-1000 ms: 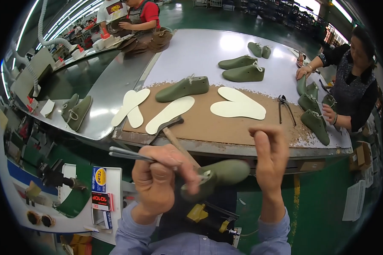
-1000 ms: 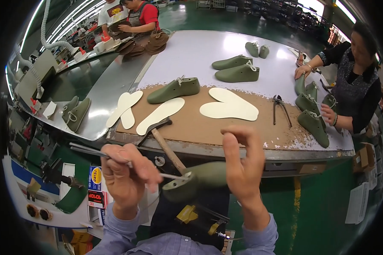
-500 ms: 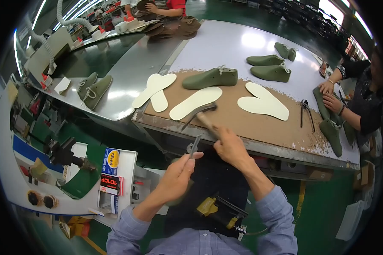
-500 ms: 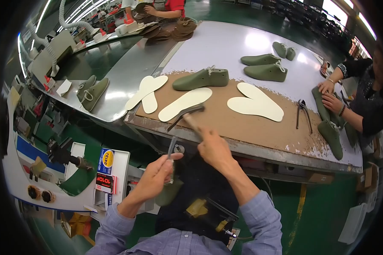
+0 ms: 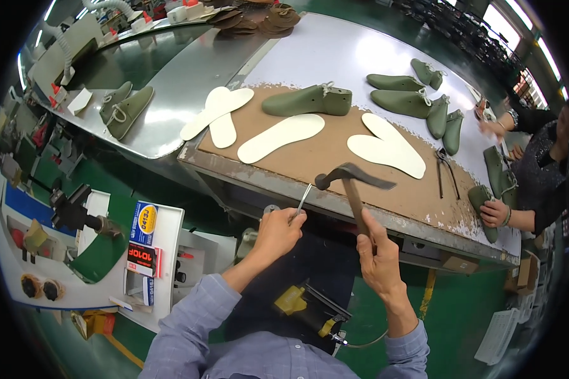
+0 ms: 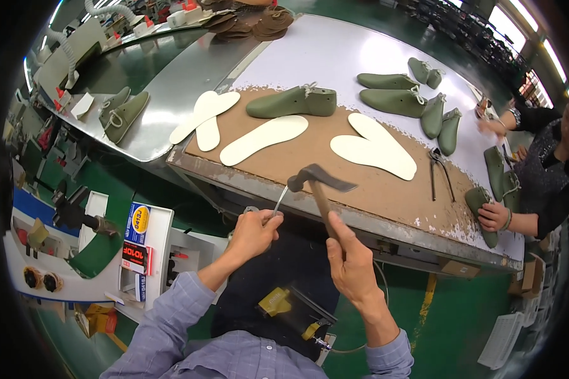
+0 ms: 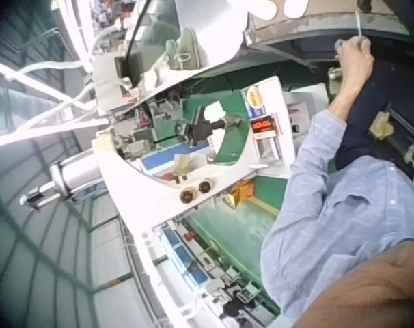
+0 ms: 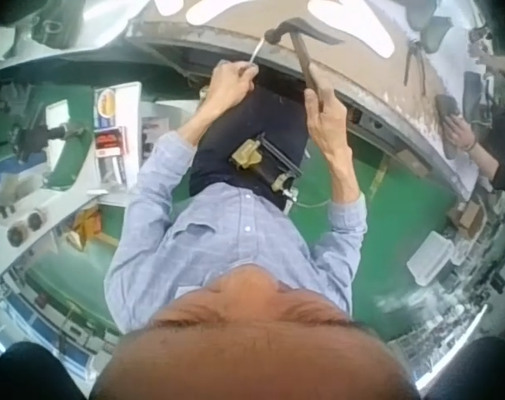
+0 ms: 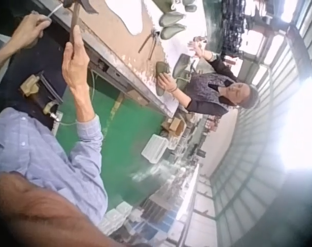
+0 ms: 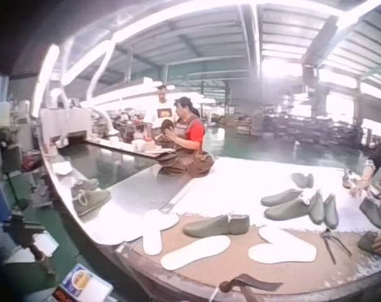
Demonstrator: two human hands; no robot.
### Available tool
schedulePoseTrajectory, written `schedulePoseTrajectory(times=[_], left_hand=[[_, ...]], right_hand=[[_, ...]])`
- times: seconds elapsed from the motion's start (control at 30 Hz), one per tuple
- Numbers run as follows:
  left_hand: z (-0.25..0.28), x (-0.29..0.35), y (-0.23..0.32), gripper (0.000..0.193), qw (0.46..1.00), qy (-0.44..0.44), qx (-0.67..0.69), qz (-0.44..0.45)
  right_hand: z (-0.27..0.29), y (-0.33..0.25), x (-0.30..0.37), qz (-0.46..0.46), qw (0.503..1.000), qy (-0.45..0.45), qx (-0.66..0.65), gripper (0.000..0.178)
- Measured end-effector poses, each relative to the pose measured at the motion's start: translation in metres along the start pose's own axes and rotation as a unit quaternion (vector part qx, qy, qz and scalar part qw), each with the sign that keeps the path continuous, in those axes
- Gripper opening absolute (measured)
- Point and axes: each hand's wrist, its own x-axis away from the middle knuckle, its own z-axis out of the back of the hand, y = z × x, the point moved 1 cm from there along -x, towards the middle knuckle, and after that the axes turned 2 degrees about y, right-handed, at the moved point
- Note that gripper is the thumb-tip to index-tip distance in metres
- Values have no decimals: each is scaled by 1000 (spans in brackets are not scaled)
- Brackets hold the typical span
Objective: Assemble shoe components by hammering, tacking, and inspecting materials.
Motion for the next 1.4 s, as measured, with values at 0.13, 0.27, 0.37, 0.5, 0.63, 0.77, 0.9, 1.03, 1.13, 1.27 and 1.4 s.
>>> schedulePoseTrajectory(times=[0.13, 0.27, 0.37, 0.5, 0.63, 0.77, 0.9, 1.03, 1.13, 1.27, 1.4], left_hand=[[-13, -8, -10, 26, 995, 70, -48, -59], [-10, -8, -6, 21, 987, 111, -69, -94], [-10, -7, -2, 21, 984, 116, -81, -104], [-9, -9, 1, 23, 994, 76, -54, -64], [-10, -8, 1, 26, 997, 66, -6, -32], [-12, -12, -2, 33, 998, 52, 0, -29], [-9, -15, 1, 37, 999, 18, -26, -16], [-13, -9, 3, 37, 998, 38, -46, -18], [-14, -8, 4, 37, 998, 47, -37, -11], [-15, -12, -2, 35, 995, 73, -44, -45], [-16, -8, 2, 33, 990, 92, -70, -79]], right_hand=[[-12, 0, -4, 57, 997, -40, 39, 45], [-15, 8, -10, 44, 994, -68, 69, 43], [-10, -5, -13, 32, 998, -20, 42, 43], [-23, 5, -5, 108, 994, 17, 25, 41], [-22, 4, -5, -59, 995, -70, 25, 41], [-20, 3, -10, -14, 997, -61, 35, 41], [-14, -2, -5, 39, 999, 7, 19, 38], [-23, 8, 0, 23, 992, -71, 105, 39], [-24, 11, -8, -21, 997, -67, 40, 42], [-11, -8, -14, 63, 997, -3, 54, 41], [-12, 1, -1, 104, 993, 31, 38, 37]])
